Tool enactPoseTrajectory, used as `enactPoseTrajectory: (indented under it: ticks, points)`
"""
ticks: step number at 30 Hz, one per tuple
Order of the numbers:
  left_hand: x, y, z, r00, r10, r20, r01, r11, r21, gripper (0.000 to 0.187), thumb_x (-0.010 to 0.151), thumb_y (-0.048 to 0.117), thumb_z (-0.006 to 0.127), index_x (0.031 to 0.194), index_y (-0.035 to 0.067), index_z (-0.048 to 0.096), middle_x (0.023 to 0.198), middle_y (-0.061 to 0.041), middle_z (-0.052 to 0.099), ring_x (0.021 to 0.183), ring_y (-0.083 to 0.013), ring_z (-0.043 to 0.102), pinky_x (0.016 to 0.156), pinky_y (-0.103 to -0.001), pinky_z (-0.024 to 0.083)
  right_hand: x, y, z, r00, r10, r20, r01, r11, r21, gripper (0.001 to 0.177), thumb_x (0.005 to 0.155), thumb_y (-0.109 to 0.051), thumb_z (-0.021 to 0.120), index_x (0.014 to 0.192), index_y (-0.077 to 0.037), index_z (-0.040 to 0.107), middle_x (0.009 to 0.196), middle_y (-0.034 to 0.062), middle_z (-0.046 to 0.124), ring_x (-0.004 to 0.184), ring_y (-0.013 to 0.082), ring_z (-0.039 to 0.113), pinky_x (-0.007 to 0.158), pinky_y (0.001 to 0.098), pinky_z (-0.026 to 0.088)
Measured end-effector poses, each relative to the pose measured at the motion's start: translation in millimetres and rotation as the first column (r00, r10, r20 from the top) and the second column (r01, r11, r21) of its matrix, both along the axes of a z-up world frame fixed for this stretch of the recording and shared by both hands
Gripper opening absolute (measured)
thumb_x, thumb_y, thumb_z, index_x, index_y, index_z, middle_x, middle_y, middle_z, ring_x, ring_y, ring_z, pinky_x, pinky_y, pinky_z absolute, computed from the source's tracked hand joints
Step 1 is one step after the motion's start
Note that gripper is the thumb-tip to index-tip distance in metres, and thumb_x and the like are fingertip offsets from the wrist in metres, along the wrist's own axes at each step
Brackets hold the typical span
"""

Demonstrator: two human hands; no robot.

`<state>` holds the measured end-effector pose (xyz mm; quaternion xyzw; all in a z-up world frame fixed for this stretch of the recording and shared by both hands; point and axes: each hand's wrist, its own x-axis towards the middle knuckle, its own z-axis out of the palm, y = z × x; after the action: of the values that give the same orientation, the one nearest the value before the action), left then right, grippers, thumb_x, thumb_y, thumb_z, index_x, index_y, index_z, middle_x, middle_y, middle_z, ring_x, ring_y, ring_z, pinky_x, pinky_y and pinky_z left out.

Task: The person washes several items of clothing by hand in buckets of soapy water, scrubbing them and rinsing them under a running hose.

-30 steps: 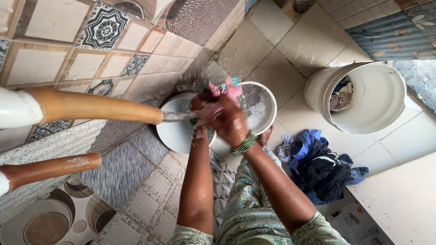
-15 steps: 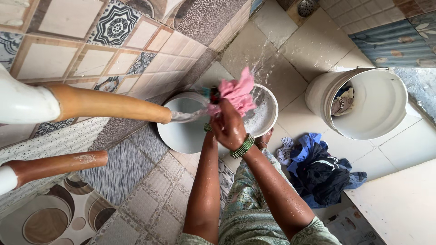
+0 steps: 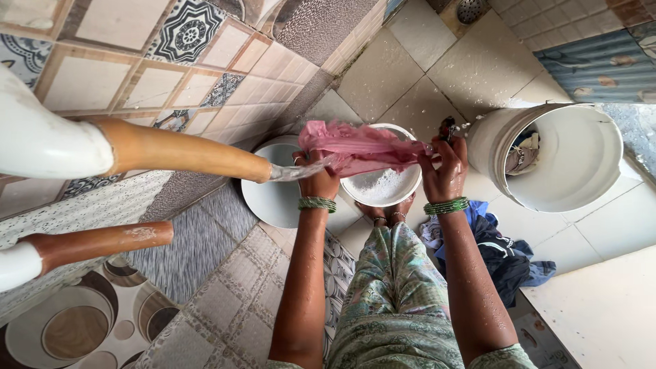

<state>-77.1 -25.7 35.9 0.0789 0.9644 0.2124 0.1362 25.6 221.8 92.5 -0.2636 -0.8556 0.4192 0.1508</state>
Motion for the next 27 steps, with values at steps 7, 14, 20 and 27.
enactPoseTrajectory:
  ticks: [7,14,20,27]
  points:
    - [-19,42,57,0.967,-0.159,-0.201,0.178,0.981,0.077,0.046,0.067,0.0,0.078,0.112,0.002,0.068,0.104,-0.019,0.065,0.112,-0.0414,0.057,0.093,-0.055,0.05,-6,-41,-60,0.986,-0.165,0.012,0.15,0.856,-0.495,0.036,0.09,0.01,0.067,0.123,-0.003,0.064,0.103,0.0073,0.067,0.088,0.0153,0.066,0.074,0.0285,0.059]
    - [-6,33,66,0.933,-0.045,-0.358,0.116,0.977,0.178,0.049,0.077,-0.008,0.073,0.121,0.012,0.076,0.1,-0.016,0.066,0.101,-0.0333,0.061,0.083,-0.047,0.051,-85,-132,-25,0.996,-0.067,-0.058,0.038,0.912,-0.408,0.041,0.084,-0.004,0.078,0.123,-0.004,0.063,0.105,0.0166,0.064,0.086,0.0282,0.068,0.071,0.0378,0.057]
    - [-20,-27,23,0.938,0.335,0.091,-0.324,0.752,0.575,0.027,0.084,0.005,0.075,0.11,0.009,0.079,0.109,-0.011,0.062,0.088,-0.0195,0.071,0.069,-0.032,0.059,-107,-145,67,0.964,-0.064,-0.257,-0.044,0.918,-0.395,0.029,0.097,-0.011,0.07,0.122,-0.003,0.057,0.107,0.0181,0.066,0.092,0.0267,0.069,0.077,0.0369,0.058]
    - [-26,-33,87,0.968,0.241,-0.065,-0.153,0.778,0.609,0.026,0.082,0.002,0.074,0.108,0.007,0.078,0.103,-0.009,0.074,0.087,-0.0177,0.072,0.077,-0.03,0.056,-81,-102,47,0.949,0.27,-0.164,-0.297,0.938,-0.176,0.03,0.086,0.004,0.063,0.108,-0.014,0.072,0.114,0.0146,0.068,0.102,0.0328,0.072,0.084,0.0431,0.061]
